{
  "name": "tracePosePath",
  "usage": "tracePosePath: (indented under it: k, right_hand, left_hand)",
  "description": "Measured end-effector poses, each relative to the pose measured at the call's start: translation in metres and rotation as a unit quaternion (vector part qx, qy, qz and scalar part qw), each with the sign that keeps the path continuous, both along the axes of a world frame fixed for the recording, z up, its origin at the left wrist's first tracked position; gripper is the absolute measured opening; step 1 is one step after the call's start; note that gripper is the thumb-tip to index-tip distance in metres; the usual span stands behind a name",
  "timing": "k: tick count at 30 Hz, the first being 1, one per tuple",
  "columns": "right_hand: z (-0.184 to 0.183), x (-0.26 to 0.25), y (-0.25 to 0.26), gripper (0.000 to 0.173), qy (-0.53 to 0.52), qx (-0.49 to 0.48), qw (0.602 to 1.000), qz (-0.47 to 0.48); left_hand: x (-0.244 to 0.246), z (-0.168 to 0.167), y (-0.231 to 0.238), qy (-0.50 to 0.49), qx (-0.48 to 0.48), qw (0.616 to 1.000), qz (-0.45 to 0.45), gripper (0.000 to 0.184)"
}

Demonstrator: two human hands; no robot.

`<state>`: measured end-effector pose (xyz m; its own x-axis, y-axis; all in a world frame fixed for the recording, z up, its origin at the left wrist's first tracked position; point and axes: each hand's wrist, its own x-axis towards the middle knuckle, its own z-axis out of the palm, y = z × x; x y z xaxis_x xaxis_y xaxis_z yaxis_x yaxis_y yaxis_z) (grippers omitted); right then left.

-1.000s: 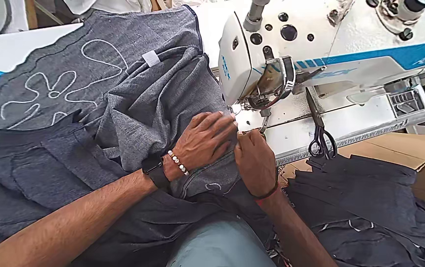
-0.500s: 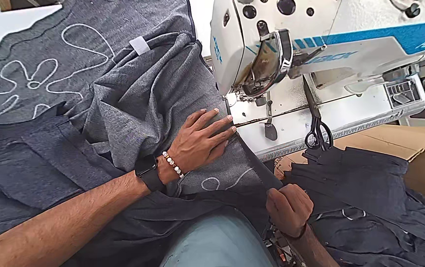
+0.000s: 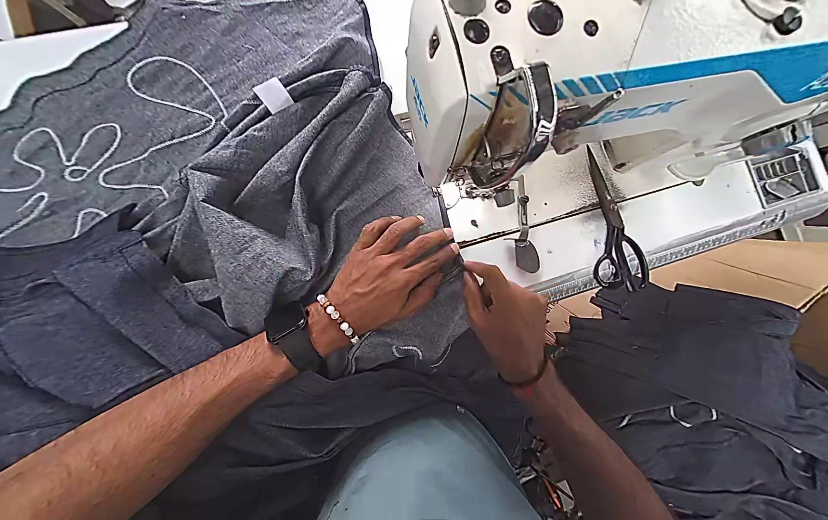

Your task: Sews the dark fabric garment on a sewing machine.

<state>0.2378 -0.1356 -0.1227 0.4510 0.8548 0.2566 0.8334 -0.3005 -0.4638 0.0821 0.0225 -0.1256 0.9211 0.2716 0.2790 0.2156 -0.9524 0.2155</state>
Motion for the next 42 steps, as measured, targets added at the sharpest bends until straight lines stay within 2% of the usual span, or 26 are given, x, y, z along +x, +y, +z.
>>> tracePosePath:
  k: [6,9,14,21,30,32,35,37,39,40,42]
  right_hand:
    - [0.003,-0.003,-0.012,0.032,-0.085,-0.029,0.994,0.064]
    - [0.009,0.000,-0.012,0.036,-0.096,-0.069,0.990,0.082]
    - [0.010,0.006,0.002,0.036,-0.112,-0.075,0.987,0.088]
    - [0.013,0.015,0.043,0.039,-0.120,-0.090,0.985,0.085]
    - [0.016,0.009,0.083,0.035,-0.125,-0.103,0.986,0.045]
    - [0.012,0.005,0.082,0.035,-0.131,-0.088,0.987,0.032]
    - [0.005,0.004,0.081,0.035,-0.121,-0.057,0.991,0.002]
    - [0.004,0.004,0.078,0.031,-0.088,-0.024,0.996,-0.021]
    - [0.004,0.005,0.076,0.026,-0.056,-0.004,0.998,-0.034]
    - [0.003,0.004,0.074,0.024,-0.048,-0.002,0.998,-0.039]
    - [0.002,0.002,0.073,0.024,-0.050,-0.013,0.997,-0.049]
  left_hand:
    - [-0.001,0.000,0.001,0.015,-0.003,1.000,-0.011,0.042]
    - [-0.003,-0.001,0.002,0.007,0.002,1.000,-0.029,0.038]
    - [0.001,0.001,0.009,0.012,-0.004,1.000,-0.005,0.039]
    - [0.010,0.004,0.047,0.004,0.003,1.000,0.003,0.039]
    - [0.016,0.007,0.128,-0.027,0.050,0.993,-0.104,0.032]
    - [0.017,0.018,0.123,0.000,0.070,0.993,-0.093,0.030]
    - [0.003,0.054,0.052,0.117,0.076,0.990,0.023,0.024]
    - [-0.017,0.057,-0.005,0.171,0.069,0.973,0.136,0.044]
    - [-0.045,0.044,-0.034,0.205,0.056,0.960,0.184,0.080]
    - [-0.061,0.034,-0.031,0.203,0.036,0.963,0.172,0.091]
    - [-0.089,0.015,0.005,0.174,0.004,0.981,0.089,0.096]
